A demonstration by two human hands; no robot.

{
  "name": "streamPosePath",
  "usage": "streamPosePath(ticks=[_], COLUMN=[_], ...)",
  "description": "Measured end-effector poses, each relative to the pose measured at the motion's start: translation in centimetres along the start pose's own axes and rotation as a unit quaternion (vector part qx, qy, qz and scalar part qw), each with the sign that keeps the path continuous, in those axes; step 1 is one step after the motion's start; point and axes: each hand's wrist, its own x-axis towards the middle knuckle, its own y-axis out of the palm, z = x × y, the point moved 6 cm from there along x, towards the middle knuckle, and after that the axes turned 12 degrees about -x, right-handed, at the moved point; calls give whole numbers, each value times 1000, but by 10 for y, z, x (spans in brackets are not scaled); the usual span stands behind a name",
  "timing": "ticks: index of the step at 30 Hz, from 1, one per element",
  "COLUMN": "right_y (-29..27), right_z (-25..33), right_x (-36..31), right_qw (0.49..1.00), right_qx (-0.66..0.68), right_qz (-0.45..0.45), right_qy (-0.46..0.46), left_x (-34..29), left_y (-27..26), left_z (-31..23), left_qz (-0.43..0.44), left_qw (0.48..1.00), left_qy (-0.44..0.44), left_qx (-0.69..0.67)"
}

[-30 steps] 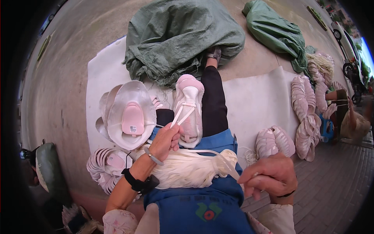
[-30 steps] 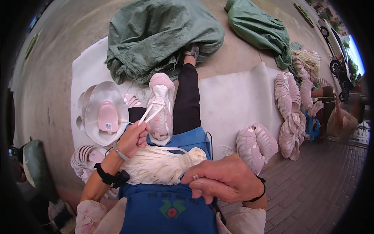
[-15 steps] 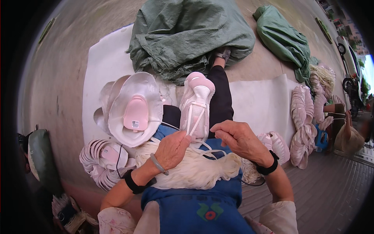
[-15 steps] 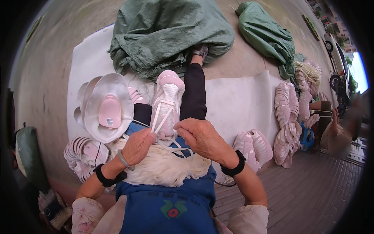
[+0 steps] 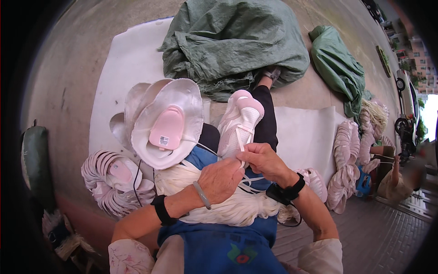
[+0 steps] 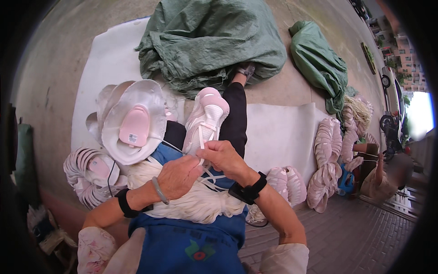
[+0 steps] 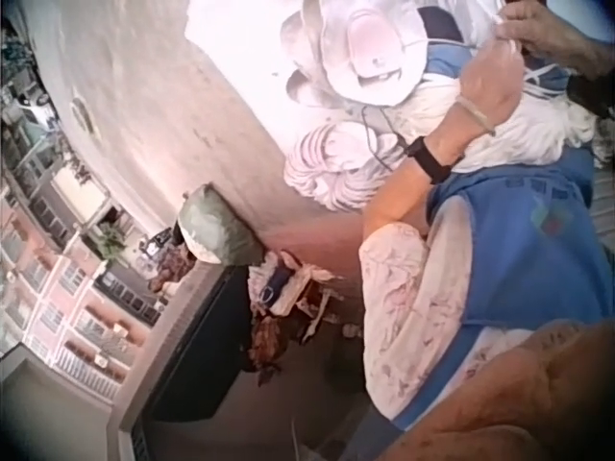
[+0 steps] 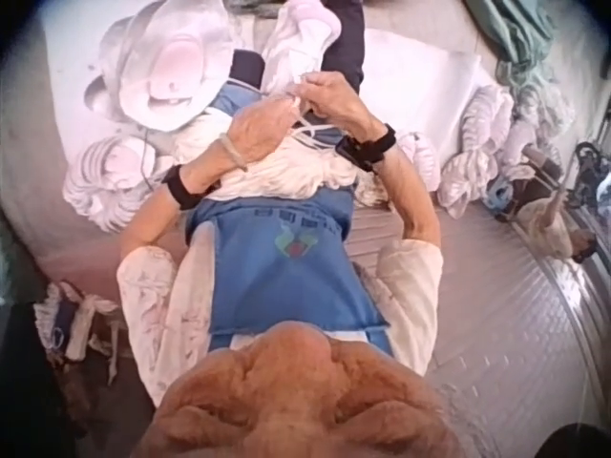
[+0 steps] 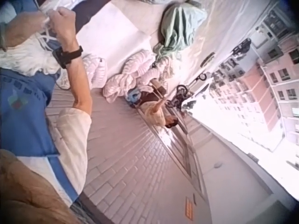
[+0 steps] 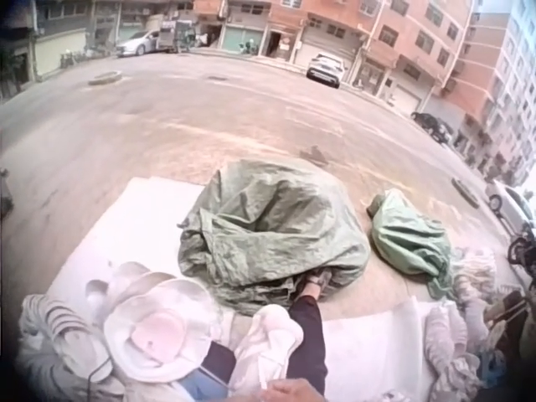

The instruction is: The recorder is threading laces through the eyelets of pink and white sneakers.

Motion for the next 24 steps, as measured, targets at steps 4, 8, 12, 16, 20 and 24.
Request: streamPosePath(ticks=[4, 8, 12, 16, 20, 24], right_y=[-7, -27, -45, -42, -63, -76], right_z=[24, 30, 20, -6, -41, -64], right_x=[-21, -41, -60, -65, -63, -59], right_qw=[994, 960, 977, 953, 924, 947], right_qx=[64, 206, -132, -254, -305, -232], right_qz=[-47, -112, -125, -129, -206, -211], right_qy=[-73, -151, -111, -100, -100, -73], left_x=[3, -14, -40, -76, -125, -201], left_y=[-39, -89, -132, -192, -270, -359], left_z=[22, 43, 37, 41, 43, 57], left_qz=[-55, -155, -175, -251, -264, -362], left_qw=[984, 837, 716, 679, 725, 715], left_qy=[-135, -315, -252, -102, 48, 79], left_qx=[-103, -419, -627, -683, -635, -592])
